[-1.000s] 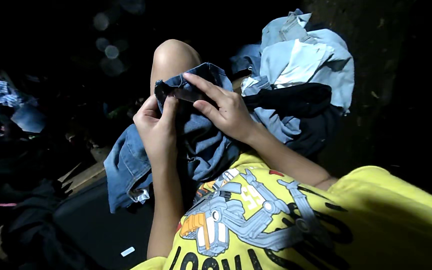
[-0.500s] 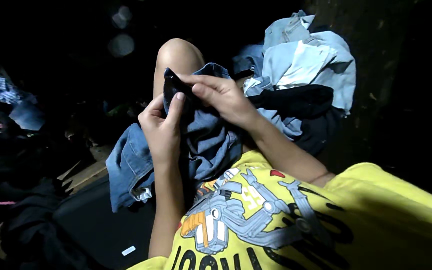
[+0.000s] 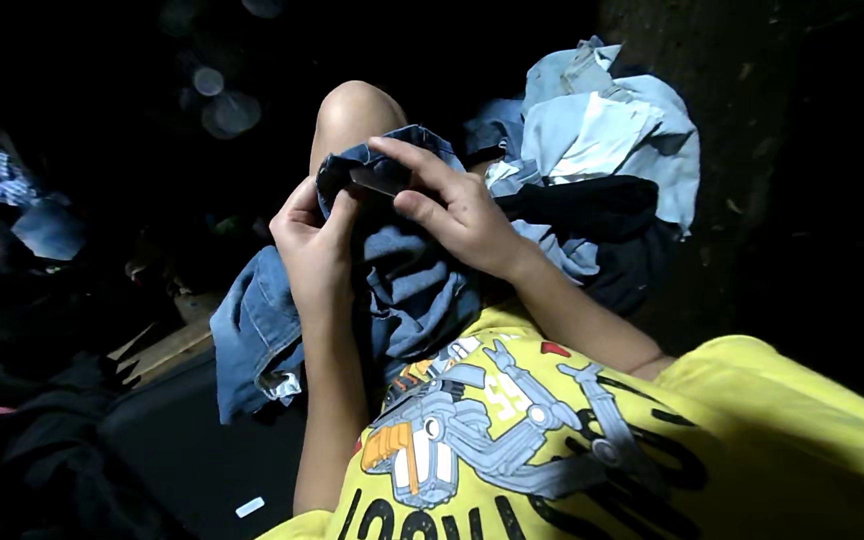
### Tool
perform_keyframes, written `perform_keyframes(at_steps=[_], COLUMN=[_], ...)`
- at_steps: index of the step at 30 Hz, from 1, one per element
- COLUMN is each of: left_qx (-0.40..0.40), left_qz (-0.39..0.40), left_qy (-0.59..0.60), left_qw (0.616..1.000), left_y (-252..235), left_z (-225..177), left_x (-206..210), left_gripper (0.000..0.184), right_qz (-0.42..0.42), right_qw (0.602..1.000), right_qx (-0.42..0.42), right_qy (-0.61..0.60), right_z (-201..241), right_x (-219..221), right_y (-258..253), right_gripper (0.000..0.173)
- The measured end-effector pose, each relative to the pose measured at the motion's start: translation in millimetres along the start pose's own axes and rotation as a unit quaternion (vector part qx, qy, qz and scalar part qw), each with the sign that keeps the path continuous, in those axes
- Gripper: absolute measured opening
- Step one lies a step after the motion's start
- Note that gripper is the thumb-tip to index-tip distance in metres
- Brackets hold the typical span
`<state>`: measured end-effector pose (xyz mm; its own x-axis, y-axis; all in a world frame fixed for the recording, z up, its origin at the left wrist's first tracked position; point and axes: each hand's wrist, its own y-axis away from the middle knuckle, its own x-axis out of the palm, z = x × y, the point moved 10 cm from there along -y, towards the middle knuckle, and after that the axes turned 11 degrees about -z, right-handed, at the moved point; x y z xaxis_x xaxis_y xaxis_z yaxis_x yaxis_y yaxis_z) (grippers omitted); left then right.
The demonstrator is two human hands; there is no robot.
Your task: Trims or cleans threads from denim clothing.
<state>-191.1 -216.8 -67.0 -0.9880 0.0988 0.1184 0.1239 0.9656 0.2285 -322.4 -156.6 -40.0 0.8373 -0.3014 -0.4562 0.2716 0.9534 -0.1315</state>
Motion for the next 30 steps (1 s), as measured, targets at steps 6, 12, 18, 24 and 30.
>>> perform_keyframes(at_steps=[6,12,18,24,30], left_qx=[-0.016,-0.017,-0.034,-0.035,-0.060], left_qz=[-0.012,-0.012,-0.015,-0.002,-0.008], left_qy=[-0.007,-0.021,-0.004,0.001,0.020], left_qw=[1.000,1.000,0.999,0.999,0.998], left_y=[1,2,4,0,-1], left_z=[-1,-2,1,4,7], left_x=[1,0,3,0,-2], left_gripper=[0.015,0.018,0.019,0.016,0.017], right_qz=[-0.059,-0.108,-0.123,-0.040,0.069], right_qw=[0.991,0.977,0.978,0.987,0.918], right_qx=[-0.071,-0.133,-0.111,0.056,0.224], right_qy=[0.095,0.129,0.127,-0.143,-0.320], right_z=[-4,9,4,-8,-15], right_x=[-2,-2,1,8,13], right_y=[8,-3,0,-15,-24], right_gripper=[0.048,0.044,0.041,0.031,0.028])
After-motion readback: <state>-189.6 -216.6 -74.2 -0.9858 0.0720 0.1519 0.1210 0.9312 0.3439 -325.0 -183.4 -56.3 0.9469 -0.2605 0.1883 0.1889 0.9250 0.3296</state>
